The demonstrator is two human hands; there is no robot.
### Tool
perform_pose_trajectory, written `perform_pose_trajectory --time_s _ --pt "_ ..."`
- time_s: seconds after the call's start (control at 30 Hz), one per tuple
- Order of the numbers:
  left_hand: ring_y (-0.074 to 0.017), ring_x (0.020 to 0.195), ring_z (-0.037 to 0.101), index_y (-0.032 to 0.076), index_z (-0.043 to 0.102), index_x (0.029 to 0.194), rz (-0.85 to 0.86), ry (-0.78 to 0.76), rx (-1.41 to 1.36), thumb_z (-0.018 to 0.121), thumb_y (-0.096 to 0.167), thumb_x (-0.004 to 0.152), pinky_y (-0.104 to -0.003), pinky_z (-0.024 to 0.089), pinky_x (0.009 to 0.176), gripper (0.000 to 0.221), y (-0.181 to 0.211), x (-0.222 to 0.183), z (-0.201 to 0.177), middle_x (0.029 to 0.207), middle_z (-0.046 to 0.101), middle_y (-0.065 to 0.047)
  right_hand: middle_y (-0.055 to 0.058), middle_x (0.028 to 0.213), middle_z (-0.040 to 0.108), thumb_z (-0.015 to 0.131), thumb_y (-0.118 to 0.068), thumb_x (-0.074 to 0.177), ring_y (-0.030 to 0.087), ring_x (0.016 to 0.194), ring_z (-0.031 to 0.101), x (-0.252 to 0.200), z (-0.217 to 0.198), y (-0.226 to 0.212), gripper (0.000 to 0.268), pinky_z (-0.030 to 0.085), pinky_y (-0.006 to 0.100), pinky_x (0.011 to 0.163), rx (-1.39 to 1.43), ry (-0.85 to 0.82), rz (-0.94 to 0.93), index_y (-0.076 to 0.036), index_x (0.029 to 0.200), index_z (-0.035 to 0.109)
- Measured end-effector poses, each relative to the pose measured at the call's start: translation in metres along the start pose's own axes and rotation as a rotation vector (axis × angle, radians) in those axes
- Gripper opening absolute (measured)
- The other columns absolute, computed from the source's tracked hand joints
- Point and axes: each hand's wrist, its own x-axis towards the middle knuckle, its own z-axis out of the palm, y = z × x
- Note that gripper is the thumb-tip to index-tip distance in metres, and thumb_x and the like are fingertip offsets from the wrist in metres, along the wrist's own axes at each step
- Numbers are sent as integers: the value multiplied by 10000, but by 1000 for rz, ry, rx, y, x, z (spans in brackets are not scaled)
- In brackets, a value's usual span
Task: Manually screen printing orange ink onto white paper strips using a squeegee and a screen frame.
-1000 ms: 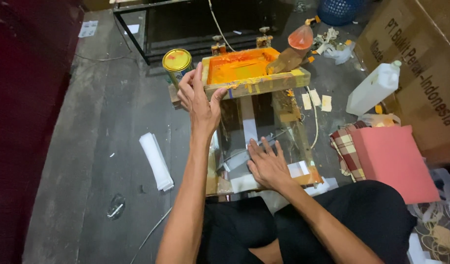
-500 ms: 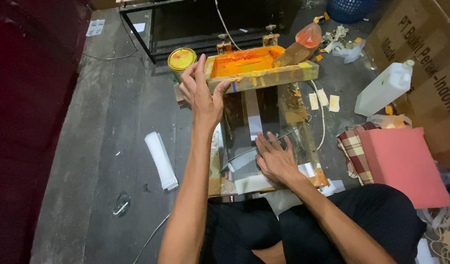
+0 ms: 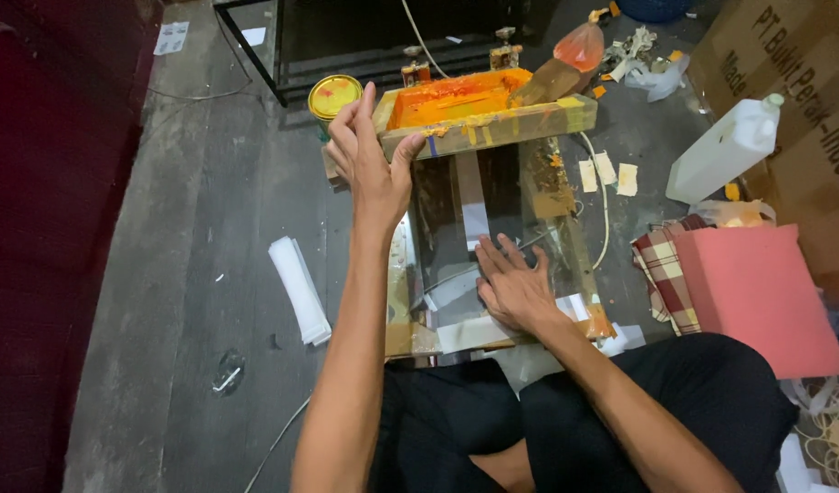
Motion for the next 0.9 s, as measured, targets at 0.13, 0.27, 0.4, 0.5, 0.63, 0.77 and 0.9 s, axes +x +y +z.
perform_pose_trajectory --time_s 0.13,0.27,0.4,0.5,0.63,0.77,0.9 --pt "-306 1204 389 133 398 1553 -9 -5 21 590 544 1025 -451 302 1070 697 -1 -1 1 1419 406 -129 36 1679 295 425 -402 958 277 1535 247 -1 -3 0 662 224 716 1044 9 21 -14 -77 1534 399" --pt "-310 1213 387 134 392 1554 -19 -18 4 609 515 1029 -460 298 1087 684 -1 -2 0 1424 392 -130 42 1691 262 403 -414 963 286 1542 218 0 -9 -1 679 226 725 1044 28 -32 -9 -70 1548 370" --pt "-306 1223 382 133 393 1554 -29 -29 0 583 548 1029 -458 288 1088 696 2 -1 -2 1428 385 -124 50 1693 259 401 -407 962 300 1543 212 -1 -15 -4 681 240 735 1032 54 -39 -7 -58 1546 366" --pt "-310 1219 387 131 394 1554 -24 -31 2 601 525 1028 -464 293 1088 689 0 0 -2 1428 392 -130 36 1703 234 455 -392 945 298 1526 261 -3 -12 -3 716 245 733 1045 66 19 -13 -87 1577 315" --pt "-301 1189 424 153 399 1552 21 -8 42 619 519 1032 -441 303 1080 672 -9 -3 2 1417 408 -118 30 1652 376 521 -387 917 273 1478 373 -18 -21 -7 683 302 674 1016 12 218 -61 -111 1536 432" --pt "-293 1209 411 153 408 1550 6 -36 49 655 476 1027 -465 251 1100 662 -5 -18 -3 1422 413 -110 38 1248 712 637 -174 896 204 1102 640 -48 -70 -34 326 388 435 866 208 521 -172 -59 1194 700" --pt "-294 1212 427 162 380 1568 -30 -88 -44 722 310 1017 -434 340 1060 665 -5 -51 -4 1411 405 -123 14 1095 792 731 -93 874 140 804 703 -72 -95 -43 178 408 280 749 323 650 -201 -31 1031 787"
